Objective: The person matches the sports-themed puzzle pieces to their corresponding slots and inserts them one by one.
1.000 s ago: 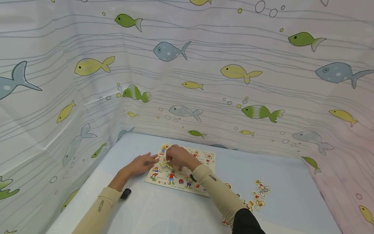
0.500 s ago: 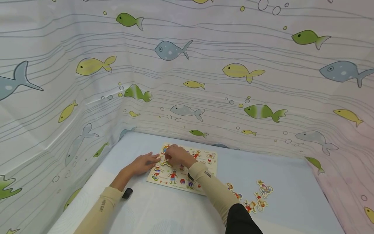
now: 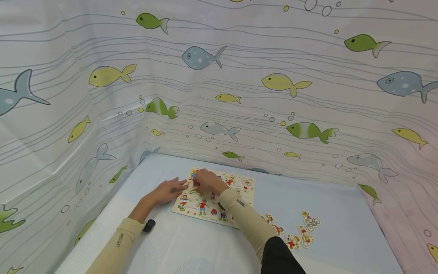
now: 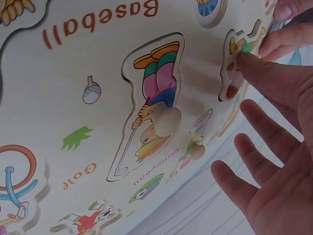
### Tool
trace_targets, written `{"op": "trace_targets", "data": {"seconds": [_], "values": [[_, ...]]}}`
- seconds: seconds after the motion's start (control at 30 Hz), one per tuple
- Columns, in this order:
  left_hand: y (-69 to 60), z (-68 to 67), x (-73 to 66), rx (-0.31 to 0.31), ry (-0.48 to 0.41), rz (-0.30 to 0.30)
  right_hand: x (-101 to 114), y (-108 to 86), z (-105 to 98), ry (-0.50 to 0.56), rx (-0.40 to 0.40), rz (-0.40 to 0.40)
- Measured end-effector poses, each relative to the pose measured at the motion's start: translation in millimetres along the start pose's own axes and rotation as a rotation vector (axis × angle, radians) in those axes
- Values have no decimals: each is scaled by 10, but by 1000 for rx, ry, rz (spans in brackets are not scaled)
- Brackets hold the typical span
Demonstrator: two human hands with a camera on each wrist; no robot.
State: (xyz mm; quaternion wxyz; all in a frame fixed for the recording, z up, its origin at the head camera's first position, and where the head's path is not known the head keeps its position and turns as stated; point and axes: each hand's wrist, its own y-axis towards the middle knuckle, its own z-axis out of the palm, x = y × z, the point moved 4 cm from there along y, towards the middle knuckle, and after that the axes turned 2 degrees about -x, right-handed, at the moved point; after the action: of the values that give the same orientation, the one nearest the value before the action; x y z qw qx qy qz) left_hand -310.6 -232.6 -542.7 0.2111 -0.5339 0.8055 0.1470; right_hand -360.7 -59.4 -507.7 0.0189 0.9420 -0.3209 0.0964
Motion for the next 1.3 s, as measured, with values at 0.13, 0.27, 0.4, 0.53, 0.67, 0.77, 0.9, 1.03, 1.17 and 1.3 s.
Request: {"op": "trace_targets", "data": {"seconds": [0.13, 0.27, 0.4, 0.53, 0.67, 0.77, 0.9, 1.03, 1.17, 1.3], "values": [[8, 0, 1, -10, -3, 6, 10, 20, -5, -23, 24, 14], [16, 12, 9, -13, -3, 15, 14, 36, 24, -58, 38, 29], [13, 10, 13, -13, 7, 17, 25, 34, 35, -63, 33, 42], [15, 10, 16, -11, 13, 18, 45, 11, 23, -64, 34, 56], [20, 20, 22, -9, 15, 14, 57, -21, 12, -87, 43, 66], [21, 24, 27, -6, 20, 10, 59, -41, -5, -115, 35, 58], [10, 23, 14, -6, 11, 2, 44, -70, -23, -127, 11, 42], [5, 17, 8, -3, 8, 5, 5, -100, -42, -83, 1, 50], [15, 19, 22, 0, 13, 20, -26, -161, -82, -25, -14, 48], [14, 31, 32, 9, 20, 16, -8, -281, -154, 3, -45, 15]]}}
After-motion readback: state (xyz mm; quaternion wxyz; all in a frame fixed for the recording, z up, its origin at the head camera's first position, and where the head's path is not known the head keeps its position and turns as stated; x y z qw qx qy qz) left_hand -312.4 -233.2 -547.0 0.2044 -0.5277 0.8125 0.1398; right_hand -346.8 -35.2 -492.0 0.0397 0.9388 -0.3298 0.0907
